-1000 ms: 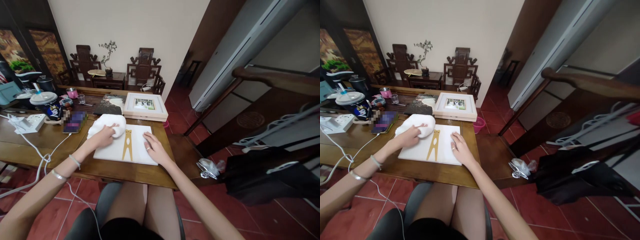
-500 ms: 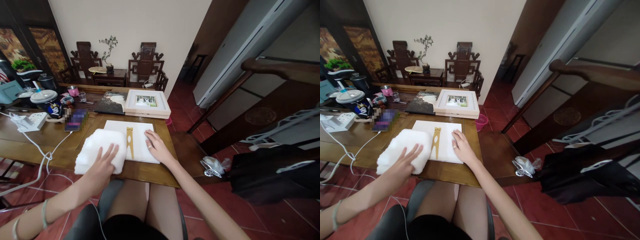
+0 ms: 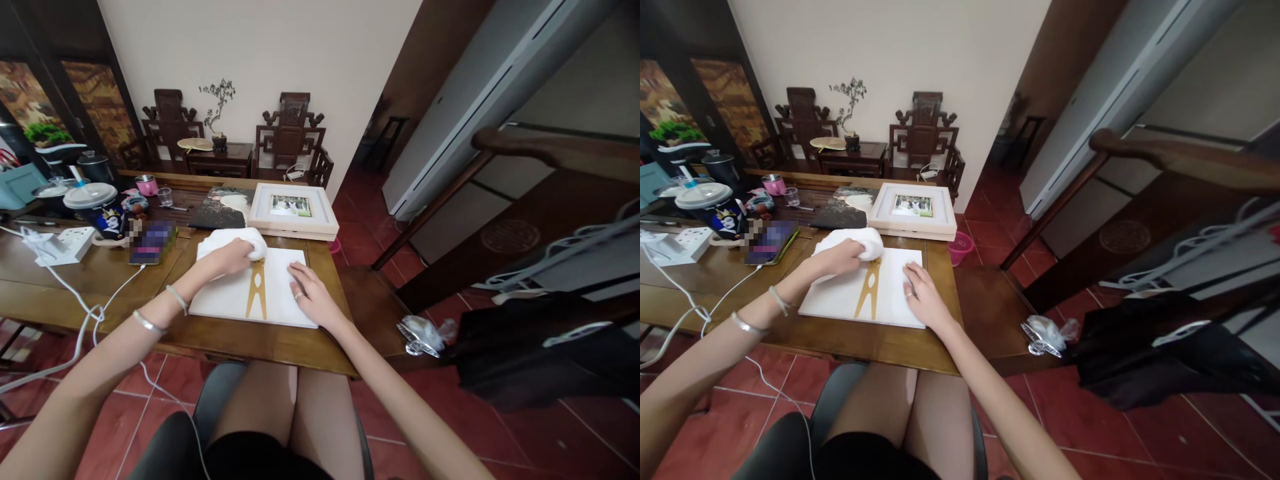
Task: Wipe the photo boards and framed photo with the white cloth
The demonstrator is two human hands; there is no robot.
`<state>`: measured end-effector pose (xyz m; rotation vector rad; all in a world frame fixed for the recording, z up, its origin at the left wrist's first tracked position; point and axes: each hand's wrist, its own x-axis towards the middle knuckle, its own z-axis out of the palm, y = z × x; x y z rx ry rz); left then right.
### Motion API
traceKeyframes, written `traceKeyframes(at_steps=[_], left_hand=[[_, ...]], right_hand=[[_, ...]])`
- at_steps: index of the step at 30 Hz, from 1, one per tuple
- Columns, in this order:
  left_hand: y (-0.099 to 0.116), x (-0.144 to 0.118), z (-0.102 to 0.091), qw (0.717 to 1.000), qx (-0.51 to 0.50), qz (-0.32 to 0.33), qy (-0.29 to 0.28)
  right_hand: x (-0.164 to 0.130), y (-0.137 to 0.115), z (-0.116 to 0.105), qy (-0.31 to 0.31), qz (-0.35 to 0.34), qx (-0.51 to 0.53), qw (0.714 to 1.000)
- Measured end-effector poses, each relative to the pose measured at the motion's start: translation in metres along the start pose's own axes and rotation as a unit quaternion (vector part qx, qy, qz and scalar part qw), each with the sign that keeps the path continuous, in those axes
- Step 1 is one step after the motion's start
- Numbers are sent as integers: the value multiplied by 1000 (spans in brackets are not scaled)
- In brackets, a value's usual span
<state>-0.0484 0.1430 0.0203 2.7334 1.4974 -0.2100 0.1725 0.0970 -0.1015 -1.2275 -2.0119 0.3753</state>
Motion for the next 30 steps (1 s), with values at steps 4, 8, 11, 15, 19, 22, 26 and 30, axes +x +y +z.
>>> traceKeyframes(at_steps=[4,8,11,15,19,22,26,30], left_hand=[[19,25,8,1000,11,15,11],[50,11,30,999,39,17,34],[74,-28,43,996,66,42,36],[100,-88,46,991,85,100,39],[105,-108,39,990,61,125,-2],[96,-86,33,995,33,94,-9],[78,-37,27,999,24,37,-8],[66,-2,27,999,29,17,24]], right_hand=[[1,0,-1,-5,0,-7,1000],[1,0,-1,-6,3,-5,1000],[1,0,0,-5,2,3,1000],[0,0,0,-3,5,5,1000],[0,1,1,2,1,9,1000],[0,0,0,3,2,10,1000],[1,0,0,2,3,14,1000],[2,1,0,2,11,15,1000]])
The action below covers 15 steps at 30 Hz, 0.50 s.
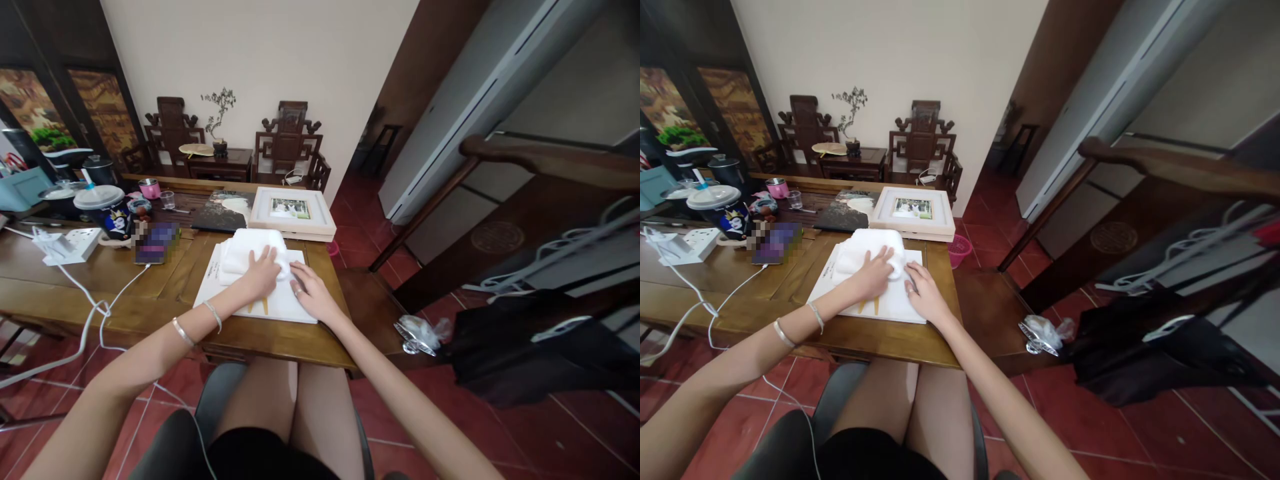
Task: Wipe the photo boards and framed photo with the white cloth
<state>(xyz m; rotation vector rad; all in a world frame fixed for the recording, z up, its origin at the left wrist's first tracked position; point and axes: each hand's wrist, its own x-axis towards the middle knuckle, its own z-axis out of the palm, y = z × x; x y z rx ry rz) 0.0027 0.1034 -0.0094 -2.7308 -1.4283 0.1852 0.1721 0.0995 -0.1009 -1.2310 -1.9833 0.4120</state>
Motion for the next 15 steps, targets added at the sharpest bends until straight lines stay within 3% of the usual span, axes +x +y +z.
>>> traceKeyframes(at_steps=[4,11,13,15], left_hand=[[8,-3,5,1000,7,-4,8],[59,-87,11,997,37,61,20],[59,-97,6,997,21,79,3],[49,-91,1,997,-4,79,-17]], right_hand=[[1,1,1,1,-4,-6,1000],[0,1,1,0,-6,16,1000],[0,-1,1,3,-2,26,1000],[0,-2,1,9,7,35,999]])
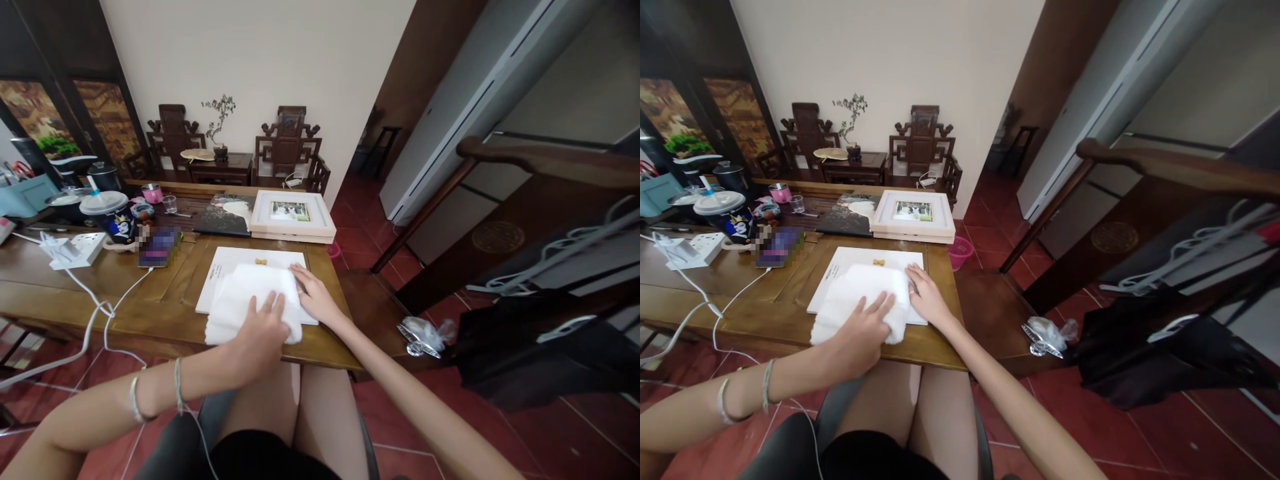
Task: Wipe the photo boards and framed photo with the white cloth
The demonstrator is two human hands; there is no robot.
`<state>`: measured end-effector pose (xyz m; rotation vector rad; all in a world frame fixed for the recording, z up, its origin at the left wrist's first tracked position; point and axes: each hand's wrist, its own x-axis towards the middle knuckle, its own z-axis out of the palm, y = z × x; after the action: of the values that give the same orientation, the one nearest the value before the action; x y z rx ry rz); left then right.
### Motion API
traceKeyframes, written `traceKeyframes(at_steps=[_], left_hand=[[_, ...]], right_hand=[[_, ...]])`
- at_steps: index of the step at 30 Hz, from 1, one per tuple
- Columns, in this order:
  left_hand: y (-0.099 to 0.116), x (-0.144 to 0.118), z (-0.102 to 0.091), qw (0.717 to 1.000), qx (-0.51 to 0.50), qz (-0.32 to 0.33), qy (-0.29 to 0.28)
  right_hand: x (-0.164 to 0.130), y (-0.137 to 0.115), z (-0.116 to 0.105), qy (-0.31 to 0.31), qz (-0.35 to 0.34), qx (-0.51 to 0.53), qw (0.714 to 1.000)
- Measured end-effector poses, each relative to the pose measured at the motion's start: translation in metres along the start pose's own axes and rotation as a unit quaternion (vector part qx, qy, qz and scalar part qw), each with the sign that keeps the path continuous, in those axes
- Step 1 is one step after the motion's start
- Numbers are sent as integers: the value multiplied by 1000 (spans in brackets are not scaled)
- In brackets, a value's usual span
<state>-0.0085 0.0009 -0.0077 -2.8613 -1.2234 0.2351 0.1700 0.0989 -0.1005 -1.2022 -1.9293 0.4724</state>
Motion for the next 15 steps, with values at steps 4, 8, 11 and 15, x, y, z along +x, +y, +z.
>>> traceKeyframes(at_steps=[4,8,11,15], left_hand=[[-36,33,-9,999,-27,-27,-15],[-47,54,-11,999,-27,-31,-5],[-33,50,-10,999,-33,-7,0],[-11,33,-7,997,-43,67,-10]], right_hand=[[2,-3,-3,22,39,27,999],[2,-2,-8,42,97,92,990],[2,0,-9,72,126,162,976],[2,2,-9,89,132,231,960]])
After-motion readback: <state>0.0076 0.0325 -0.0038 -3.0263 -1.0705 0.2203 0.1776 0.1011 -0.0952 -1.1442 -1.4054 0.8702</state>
